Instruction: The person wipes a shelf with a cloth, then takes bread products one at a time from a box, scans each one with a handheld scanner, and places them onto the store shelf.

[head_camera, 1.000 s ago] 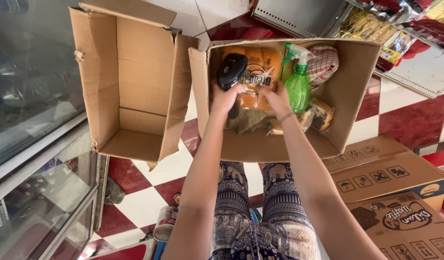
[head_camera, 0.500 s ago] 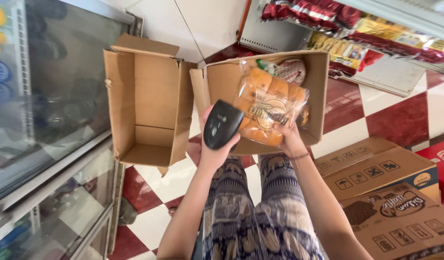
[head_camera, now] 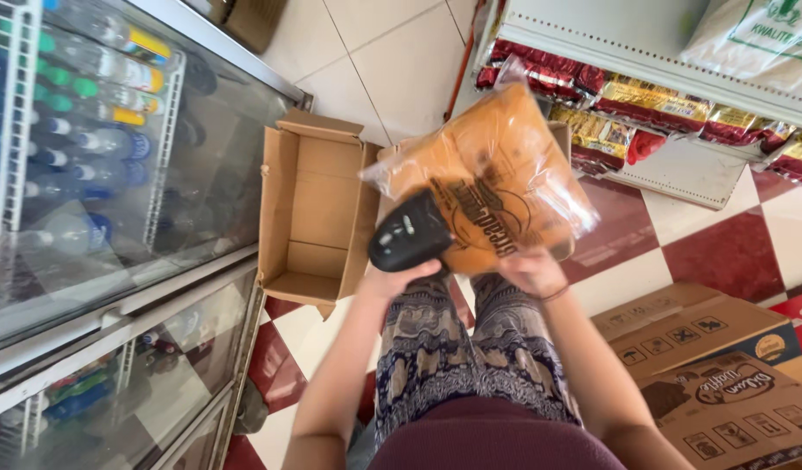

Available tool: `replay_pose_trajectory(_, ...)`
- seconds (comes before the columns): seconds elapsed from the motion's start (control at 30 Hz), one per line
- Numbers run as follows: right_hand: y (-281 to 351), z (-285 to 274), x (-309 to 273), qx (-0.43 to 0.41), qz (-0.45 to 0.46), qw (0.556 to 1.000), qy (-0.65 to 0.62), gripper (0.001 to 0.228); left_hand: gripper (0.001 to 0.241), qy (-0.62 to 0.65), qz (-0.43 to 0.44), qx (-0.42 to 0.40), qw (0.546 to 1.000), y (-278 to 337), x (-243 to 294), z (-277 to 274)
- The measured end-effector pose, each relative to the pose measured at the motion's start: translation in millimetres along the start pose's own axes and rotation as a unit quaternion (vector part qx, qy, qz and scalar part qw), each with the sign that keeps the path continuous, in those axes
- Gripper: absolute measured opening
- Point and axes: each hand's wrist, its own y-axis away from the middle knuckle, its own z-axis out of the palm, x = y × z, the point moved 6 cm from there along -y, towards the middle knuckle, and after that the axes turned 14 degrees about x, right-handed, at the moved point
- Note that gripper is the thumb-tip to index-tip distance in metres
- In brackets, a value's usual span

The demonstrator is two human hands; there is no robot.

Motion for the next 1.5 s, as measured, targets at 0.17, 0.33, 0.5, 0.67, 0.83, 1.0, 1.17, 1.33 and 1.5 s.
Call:
replay_pose_trajectory(0.17,-47,19,-25,-0.039,0.045,0.998,0.017,0.08,0.066,0.16,-0.129,-0.119,0.971,-30,86,-14)
replay_pose_trajectory(0.33,-71,58,-36,-0.108,0.11,0.986,0.068,0.082,0.071,-0.062,-0.107,-0.213,0.969,-59,114,-22)
replay_pose_trajectory(0.5,-62,75,-26,-0.139,0.141,0.977,0.08,0.084,0.071,-0.143,-0.149,-0.268,0.941,-79,116,0)
replay_pose_trajectory(0.67,-61,49,-25,-0.087,0.092,0.992,-0.025,0.087,0.071,-0.159,-0.043,-0.113,0.98,-104,141,-15)
replay_pose_trajectory(0.83,-59,-16,-19,-0.027,0.036,0.986,-0.163,0.092,0.049,-0.033,-0.013,0.025,0.999,-90,162,-42)
replay_pose_trajectory(1.0,-63,-72,-10,0.01,-0.004,0.971,-0.24,0.097,0.028,-0.209,-0.102,0.235,0.944,-45,126,-42)
replay_pose_trajectory(1.17,-62,-88,-9,0.028,-0.025,0.965,-0.259,0.102,0.055,-0.362,-0.03,0.22,0.905,16,95,57)
replay_pose_trajectory(1.33,-61,-86,-15,0.055,-0.046,0.97,-0.23,0.107,0.028,-0.235,-0.001,0.037,0.971,31,104,137)
replay_pose_trajectory(1.5,-59,-71,-33,0.048,-0.113,0.97,-0.208,0.107,0.019,-0.248,0.002,0.026,0.968,30,111,153)
